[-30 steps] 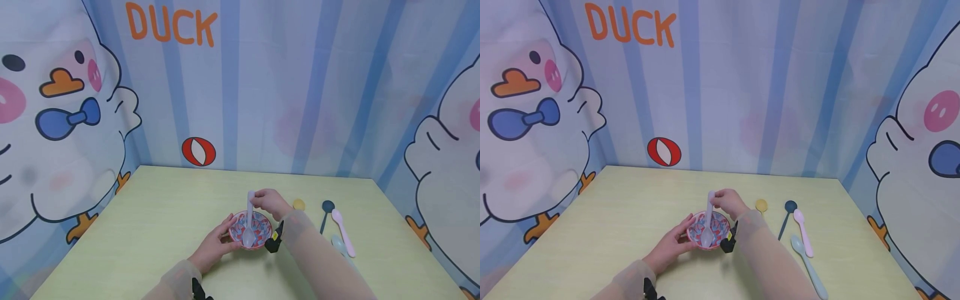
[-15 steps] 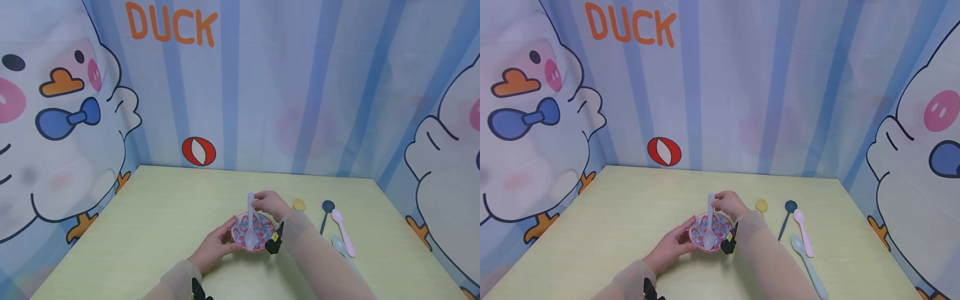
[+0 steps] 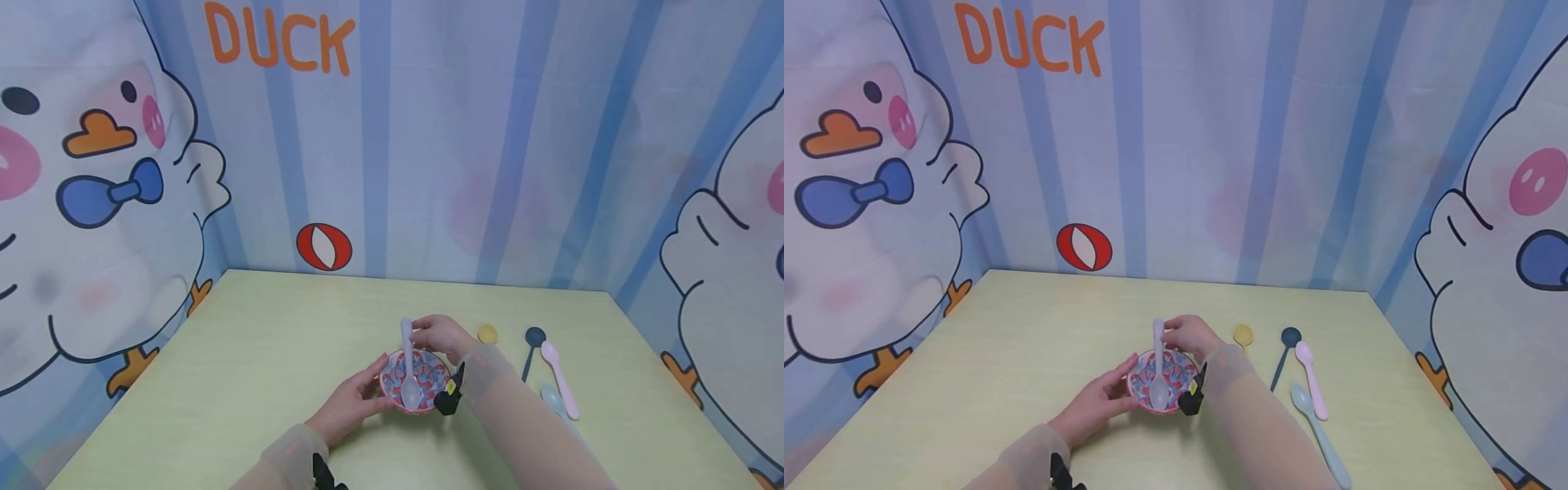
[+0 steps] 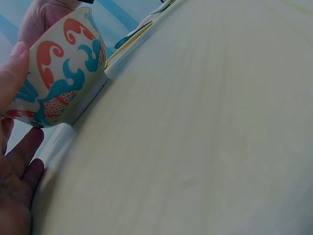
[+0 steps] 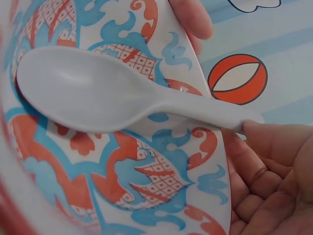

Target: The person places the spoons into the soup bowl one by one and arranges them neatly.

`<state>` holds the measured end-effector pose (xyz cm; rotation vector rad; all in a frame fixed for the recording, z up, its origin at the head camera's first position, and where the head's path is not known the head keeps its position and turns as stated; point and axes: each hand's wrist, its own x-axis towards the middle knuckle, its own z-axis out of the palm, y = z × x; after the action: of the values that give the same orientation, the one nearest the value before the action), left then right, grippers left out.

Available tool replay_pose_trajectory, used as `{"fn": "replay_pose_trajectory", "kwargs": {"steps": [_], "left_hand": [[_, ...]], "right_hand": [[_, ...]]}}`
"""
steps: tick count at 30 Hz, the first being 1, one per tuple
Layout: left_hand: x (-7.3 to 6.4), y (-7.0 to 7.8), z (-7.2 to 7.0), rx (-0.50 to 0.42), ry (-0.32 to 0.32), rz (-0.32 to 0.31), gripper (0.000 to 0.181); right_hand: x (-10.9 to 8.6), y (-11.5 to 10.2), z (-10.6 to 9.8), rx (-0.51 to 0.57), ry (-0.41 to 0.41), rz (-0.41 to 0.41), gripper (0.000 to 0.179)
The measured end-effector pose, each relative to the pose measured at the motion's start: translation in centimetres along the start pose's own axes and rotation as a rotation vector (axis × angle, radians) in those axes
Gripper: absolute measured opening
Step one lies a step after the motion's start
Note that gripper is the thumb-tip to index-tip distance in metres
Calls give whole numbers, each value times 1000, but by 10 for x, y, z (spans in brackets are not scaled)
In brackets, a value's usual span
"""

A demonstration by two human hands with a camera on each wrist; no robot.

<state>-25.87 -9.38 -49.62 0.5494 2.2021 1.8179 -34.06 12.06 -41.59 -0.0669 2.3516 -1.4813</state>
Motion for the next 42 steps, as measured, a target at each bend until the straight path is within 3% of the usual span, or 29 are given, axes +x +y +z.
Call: {"fn": "replay_pose_trajectory", "kwargs": {"steps": [9, 20, 27, 35, 42], "left_hand": [[0, -2, -2, -14, 8, -5, 79], [-1, -1, -1, 4, 16, 20, 80], [1, -1, 0, 5, 17, 1, 81], [0, 0, 0, 21, 11, 27, 79], [0, 1, -1, 19, 9, 37, 78]], "right_hand": [[-4, 6, -8, 8, 36, -29, 41], [-22, 21, -38, -15, 102, 2, 43], [-32, 33, -52, -31, 148, 8, 42], [-45, 45, -65, -138, 233, -4, 35], [-54, 53, -75, -302, 296, 48, 25]]}}
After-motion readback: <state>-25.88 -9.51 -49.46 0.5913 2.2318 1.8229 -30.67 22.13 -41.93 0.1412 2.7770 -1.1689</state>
